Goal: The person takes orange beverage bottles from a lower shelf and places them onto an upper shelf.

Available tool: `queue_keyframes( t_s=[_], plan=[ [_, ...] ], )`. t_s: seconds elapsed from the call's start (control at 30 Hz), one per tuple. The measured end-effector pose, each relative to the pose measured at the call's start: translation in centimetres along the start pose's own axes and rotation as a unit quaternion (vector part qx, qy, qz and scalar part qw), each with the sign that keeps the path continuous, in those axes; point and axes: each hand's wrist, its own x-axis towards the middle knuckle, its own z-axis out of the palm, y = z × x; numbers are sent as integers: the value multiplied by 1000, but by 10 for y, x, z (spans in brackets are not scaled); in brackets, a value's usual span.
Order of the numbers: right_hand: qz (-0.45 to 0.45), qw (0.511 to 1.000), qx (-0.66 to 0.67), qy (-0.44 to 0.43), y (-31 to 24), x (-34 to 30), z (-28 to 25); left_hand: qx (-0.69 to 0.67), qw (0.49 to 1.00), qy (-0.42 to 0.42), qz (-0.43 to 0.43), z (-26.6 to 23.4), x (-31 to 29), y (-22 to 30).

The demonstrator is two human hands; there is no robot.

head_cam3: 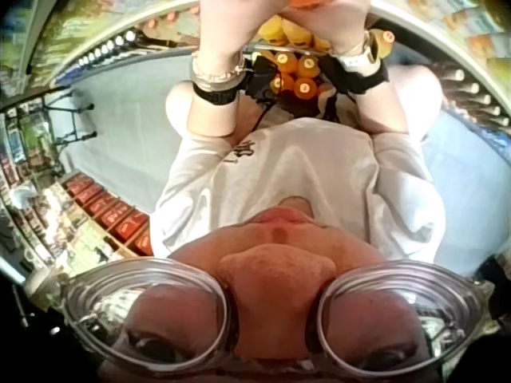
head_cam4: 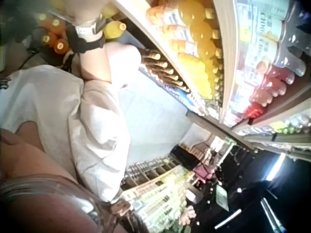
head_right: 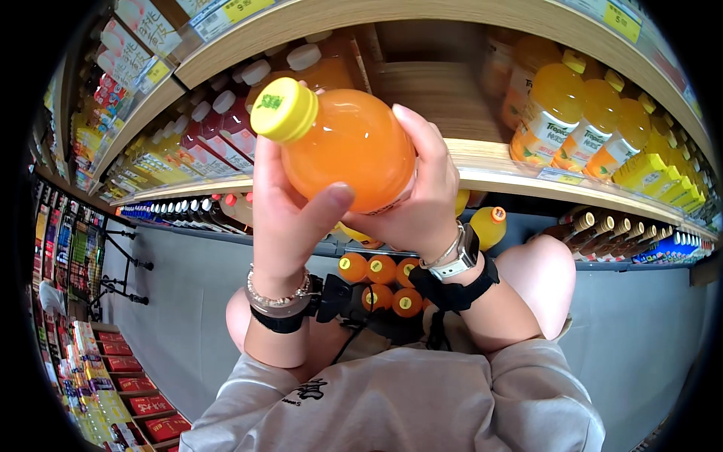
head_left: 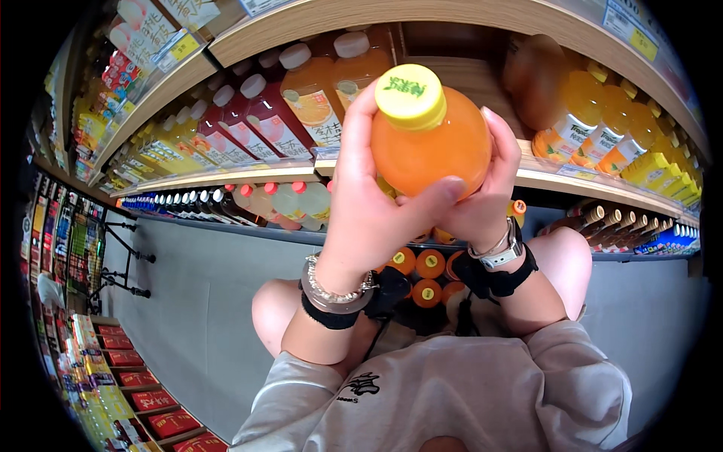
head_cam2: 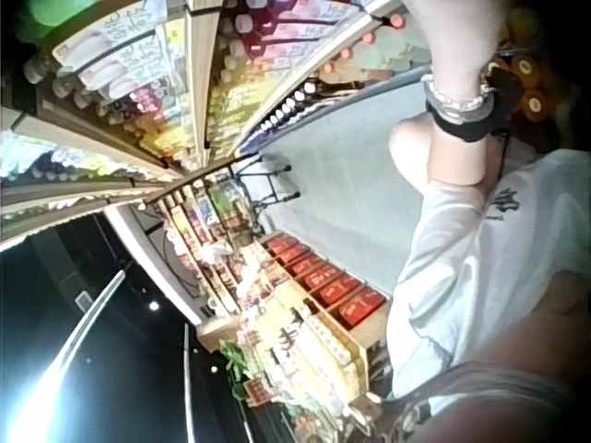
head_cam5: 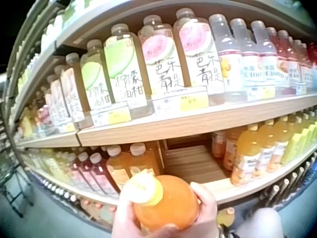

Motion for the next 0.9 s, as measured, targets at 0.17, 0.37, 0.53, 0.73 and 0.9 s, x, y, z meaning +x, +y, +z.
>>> queue_keyframes(
  t_s=[0.17,0.37,0.53,0.73,0.9],
  plan=[
    [64,992,78,-74,-2,-1,-5,79,996,44,12,3,-1,2],
    [208,919,304,-139,-5,-1,-2,153,987,42,15,-1,-2,5],
    [272,879,356,-164,-3,1,-6,180,981,52,56,-2,-4,4],
    [277,872,361,-184,-2,3,-8,144,982,70,97,-2,-6,1],
    [243,866,394,-190,0,2,-8,111,985,77,108,-4,-7,-1]
  ],
)
